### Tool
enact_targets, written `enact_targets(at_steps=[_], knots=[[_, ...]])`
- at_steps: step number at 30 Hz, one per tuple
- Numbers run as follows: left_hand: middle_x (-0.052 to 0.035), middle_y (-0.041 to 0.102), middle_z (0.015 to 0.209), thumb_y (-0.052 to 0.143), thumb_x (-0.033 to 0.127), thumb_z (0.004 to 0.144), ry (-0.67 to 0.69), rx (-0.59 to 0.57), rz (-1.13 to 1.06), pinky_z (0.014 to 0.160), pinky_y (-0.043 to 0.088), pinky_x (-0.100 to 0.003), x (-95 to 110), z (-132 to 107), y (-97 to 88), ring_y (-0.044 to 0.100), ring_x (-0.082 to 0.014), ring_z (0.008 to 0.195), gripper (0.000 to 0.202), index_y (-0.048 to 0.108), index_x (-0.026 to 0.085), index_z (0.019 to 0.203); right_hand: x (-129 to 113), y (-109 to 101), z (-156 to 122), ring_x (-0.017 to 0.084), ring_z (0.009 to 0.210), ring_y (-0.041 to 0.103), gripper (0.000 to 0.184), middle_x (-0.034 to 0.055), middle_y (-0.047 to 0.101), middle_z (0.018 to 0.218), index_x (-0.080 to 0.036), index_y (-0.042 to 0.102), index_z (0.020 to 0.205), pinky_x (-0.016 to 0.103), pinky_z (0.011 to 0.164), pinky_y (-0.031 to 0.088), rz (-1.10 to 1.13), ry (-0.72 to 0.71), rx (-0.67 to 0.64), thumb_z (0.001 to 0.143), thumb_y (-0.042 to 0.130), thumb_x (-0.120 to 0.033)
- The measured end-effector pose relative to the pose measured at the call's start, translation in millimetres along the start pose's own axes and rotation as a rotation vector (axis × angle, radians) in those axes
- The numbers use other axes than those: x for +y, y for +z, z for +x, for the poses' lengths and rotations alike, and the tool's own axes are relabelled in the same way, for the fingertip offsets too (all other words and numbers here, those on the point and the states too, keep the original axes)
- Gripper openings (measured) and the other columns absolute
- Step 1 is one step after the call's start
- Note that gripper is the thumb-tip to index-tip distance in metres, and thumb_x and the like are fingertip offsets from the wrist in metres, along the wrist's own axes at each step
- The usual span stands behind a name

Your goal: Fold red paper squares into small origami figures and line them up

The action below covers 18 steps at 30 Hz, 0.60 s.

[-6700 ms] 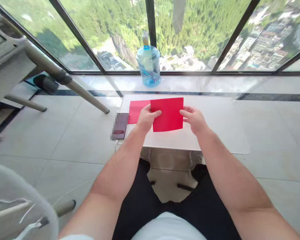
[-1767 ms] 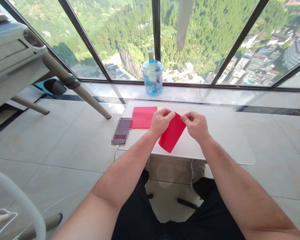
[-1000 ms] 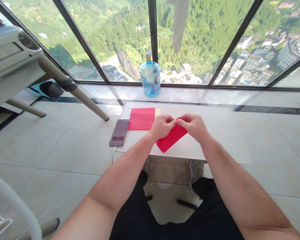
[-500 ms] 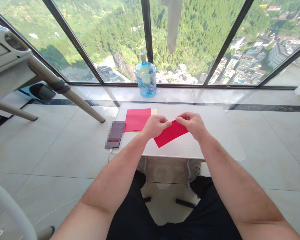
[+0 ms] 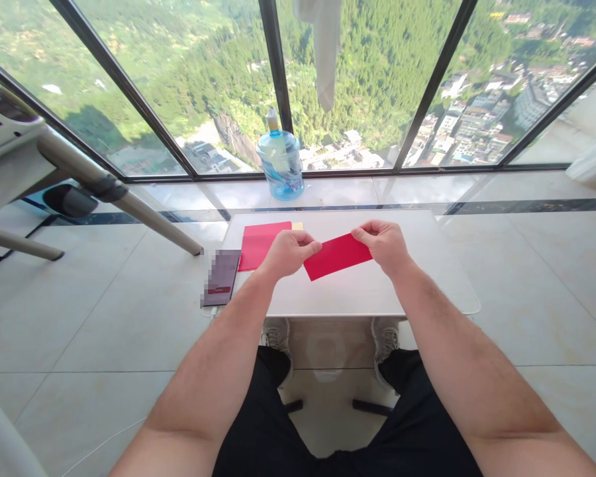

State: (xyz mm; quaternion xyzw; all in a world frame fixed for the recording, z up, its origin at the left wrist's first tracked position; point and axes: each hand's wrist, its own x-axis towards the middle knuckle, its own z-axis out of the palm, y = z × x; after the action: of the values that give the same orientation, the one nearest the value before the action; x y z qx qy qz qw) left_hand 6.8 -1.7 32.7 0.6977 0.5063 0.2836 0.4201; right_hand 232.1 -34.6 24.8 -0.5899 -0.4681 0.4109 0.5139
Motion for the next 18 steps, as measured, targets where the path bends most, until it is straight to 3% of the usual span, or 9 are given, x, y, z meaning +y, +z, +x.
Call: enact_targets(at_steps=[8,18], knots=[[0.0012,0.056,0.057,0.065,0.043,0.077,0.036,0.058,0.048,0.048,0.034,-0.023,-5,2,-7.1,0.046,-0.0111,0.053,0.027,0.067,0.018,0.067,0,-4,2,0.019,0.061,0.064,0.025,0.002,0.069,0.064,-0.019,0.071,0.071,0.029,0.054,0.049,0.037,0.001,0.053,0.068,0.077,-0.043],[-0.0001,0.062,0.065,0.063,0.036,0.081,0.112,0.184,0.124,0.063,0.041,-0.026,-12,5,-3.9,0.053,-0.0145,0.065,0.021,0.064,0.019,0.068,5,-3,4,0.018,0.06,0.061,0.023,0.0018,0.067,0.062,-0.018,0.07,0.069,0.029,0.053,0.046,0.035,-0.029,0.088,0.066,0.078,-0.04]])
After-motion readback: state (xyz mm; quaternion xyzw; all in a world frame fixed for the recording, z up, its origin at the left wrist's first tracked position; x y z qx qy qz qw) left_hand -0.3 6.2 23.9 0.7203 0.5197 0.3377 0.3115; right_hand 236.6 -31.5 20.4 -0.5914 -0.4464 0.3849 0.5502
